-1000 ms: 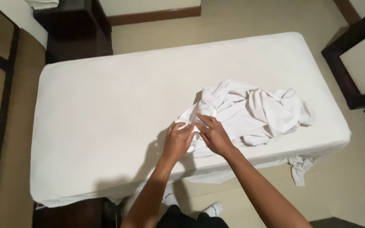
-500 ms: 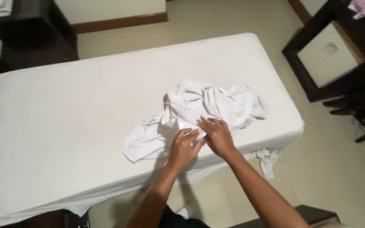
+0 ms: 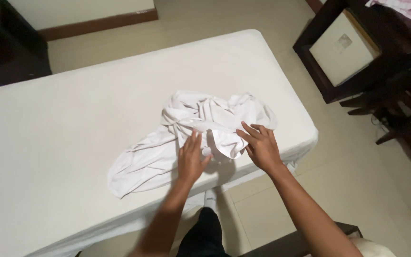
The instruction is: The person folds a white bed sheet on a mattress. They smooth the fabric, fold it in half lengthwise, and then fold it into a compact rectangular shape.
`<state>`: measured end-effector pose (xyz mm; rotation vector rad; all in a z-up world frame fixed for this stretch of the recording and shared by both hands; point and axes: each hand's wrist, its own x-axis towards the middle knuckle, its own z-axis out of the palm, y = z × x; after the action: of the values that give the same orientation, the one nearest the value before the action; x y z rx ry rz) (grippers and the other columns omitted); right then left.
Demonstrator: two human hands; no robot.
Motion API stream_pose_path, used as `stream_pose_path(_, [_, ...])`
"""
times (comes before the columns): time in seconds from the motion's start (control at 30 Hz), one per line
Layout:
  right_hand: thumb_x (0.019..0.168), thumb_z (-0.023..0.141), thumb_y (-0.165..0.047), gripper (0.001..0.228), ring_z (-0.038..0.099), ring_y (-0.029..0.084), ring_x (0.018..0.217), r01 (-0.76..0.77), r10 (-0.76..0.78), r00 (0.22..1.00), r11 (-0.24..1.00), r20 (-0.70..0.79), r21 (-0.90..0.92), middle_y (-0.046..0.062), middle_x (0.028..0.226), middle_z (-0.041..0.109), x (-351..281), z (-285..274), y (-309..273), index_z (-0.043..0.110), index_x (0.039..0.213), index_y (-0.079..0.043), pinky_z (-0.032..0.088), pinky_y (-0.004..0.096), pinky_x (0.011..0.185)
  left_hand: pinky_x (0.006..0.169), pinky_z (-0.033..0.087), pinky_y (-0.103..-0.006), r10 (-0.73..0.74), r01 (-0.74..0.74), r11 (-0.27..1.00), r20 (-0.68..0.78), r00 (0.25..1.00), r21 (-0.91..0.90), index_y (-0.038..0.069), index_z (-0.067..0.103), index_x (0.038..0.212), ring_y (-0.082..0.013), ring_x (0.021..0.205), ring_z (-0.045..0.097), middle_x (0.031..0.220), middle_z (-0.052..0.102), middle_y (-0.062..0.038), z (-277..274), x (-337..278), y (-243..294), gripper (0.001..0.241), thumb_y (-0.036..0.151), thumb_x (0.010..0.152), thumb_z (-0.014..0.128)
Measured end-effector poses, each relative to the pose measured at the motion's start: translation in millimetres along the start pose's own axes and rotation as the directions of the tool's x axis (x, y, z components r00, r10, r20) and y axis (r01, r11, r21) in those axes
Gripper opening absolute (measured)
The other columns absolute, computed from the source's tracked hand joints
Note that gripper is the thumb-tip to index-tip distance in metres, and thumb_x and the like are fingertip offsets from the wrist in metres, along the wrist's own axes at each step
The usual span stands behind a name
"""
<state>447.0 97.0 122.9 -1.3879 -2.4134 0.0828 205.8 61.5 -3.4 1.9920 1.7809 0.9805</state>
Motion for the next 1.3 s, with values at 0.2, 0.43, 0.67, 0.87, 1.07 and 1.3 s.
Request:
stream_pose_path(0.2, [0.072, 0.077, 0.001, 0.062, 0.058, 0.028, 0.125, 0.033, -0.034, 0.997, 0.999, 0.065, 0.020, 0.002, 0.149, 0.059, 27, -7, 42, 0.070, 0.129, -0.021, 0.042, 0.042, 0.101, 0.111, 0.036, -0.0541, -0.049, 0.049, 0.999, 0.014, 0.999, 0.005, 0.006, 0.042, 0.154, -0.0408, 0.143, 0.043, 0.162, 0.036, -0.019, 33, 47, -14, 0.097, 0.030, 0.072, 0.090])
stream_pose_path(0.43, [0.074, 0.078, -0.001, 0.061, 0.056, 0.028, 0.124, 0.098, -0.107, 0.984, 0.993, 0.140, 0.073, 0.001, 0.151, 0.057, 73, -6, 92, 0.070, 0.131, -0.022, 0.042, 0.043, 0.103, 0.107, 0.035, -0.0548, -0.058, 0.056, 0.998, 0.057, 0.997, 0.035, 0.014, 0.050, 0.148, -0.0441, 0.139, 0.044, 0.159, 0.041, -0.017, 71, 85, -39, 0.079, 0.033, 0.080, 0.085])
stream_pose_path(0.67, [0.075, 0.076, -0.002, 0.059, 0.055, 0.027, 0.125, 0.006, -0.011, 0.981, 1.000, 0.192, 0.031, 0.000, 0.152, 0.056, 99, 4, 143, 0.071, 0.130, -0.022, 0.040, 0.043, 0.105, 0.102, 0.037, -0.0494, 0.054, -0.046, 0.979, -0.034, 0.998, 0.196, 0.017, 0.070, 0.110, -0.0336, 0.127, 0.056, 0.142, 0.062, -0.003, 126, 86, -66, 0.022, 0.022, 0.089, 0.072])
stream_pose_path(0.87, [0.073, 0.076, -0.014, 0.064, 0.049, 0.028, 0.132, -0.091, 0.088, 0.959, 0.996, 0.268, -0.001, 0.007, 0.157, 0.048, 121, 15, 155, 0.065, 0.137, -0.015, 0.031, 0.045, 0.112, 0.099, 0.036, -0.0472, -0.014, 0.030, 0.982, -0.088, 0.996, 0.186, 0.016, 0.071, 0.105, -0.0225, 0.116, 0.059, 0.105, 0.073, 0.002, 121, 104, -33, 0.012, 0.018, 0.095, 0.065])
stream_pose_path(1.07, [0.072, 0.082, -0.036, 0.077, 0.041, 0.032, 0.137, 0.116, -0.171, 0.917, 0.979, 0.361, 0.168, 0.011, 0.159, 0.044, 141, 31, 130, 0.057, 0.141, -0.013, 0.025, 0.051, 0.110, 0.086, 0.041, -0.0460, -0.034, 0.046, 0.988, -0.084, 0.996, 0.148, 0.012, 0.071, 0.107, -0.0242, 0.096, 0.062, 0.091, 0.071, -0.004, 118, 143, 28, 0.015, 0.014, 0.093, 0.065])
stream_pose_path(1.3, [0.084, 0.077, -0.015, 0.035, 0.056, 0.027, 0.129, 0.280, -0.309, 0.924, 0.948, 0.224, 0.151, 0.002, 0.146, 0.059, 141, 58, 173, 0.074, 0.118, -0.017, 0.029, 0.054, 0.110, 0.082, 0.044, -0.0449, -0.161, 0.157, 0.987, -0.189, 0.969, -0.037, 0.013, 0.073, 0.102, -0.0269, 0.091, 0.063, 0.088, 0.071, -0.004, 123, 166, 105, 0.013, 0.009, 0.091, 0.067])
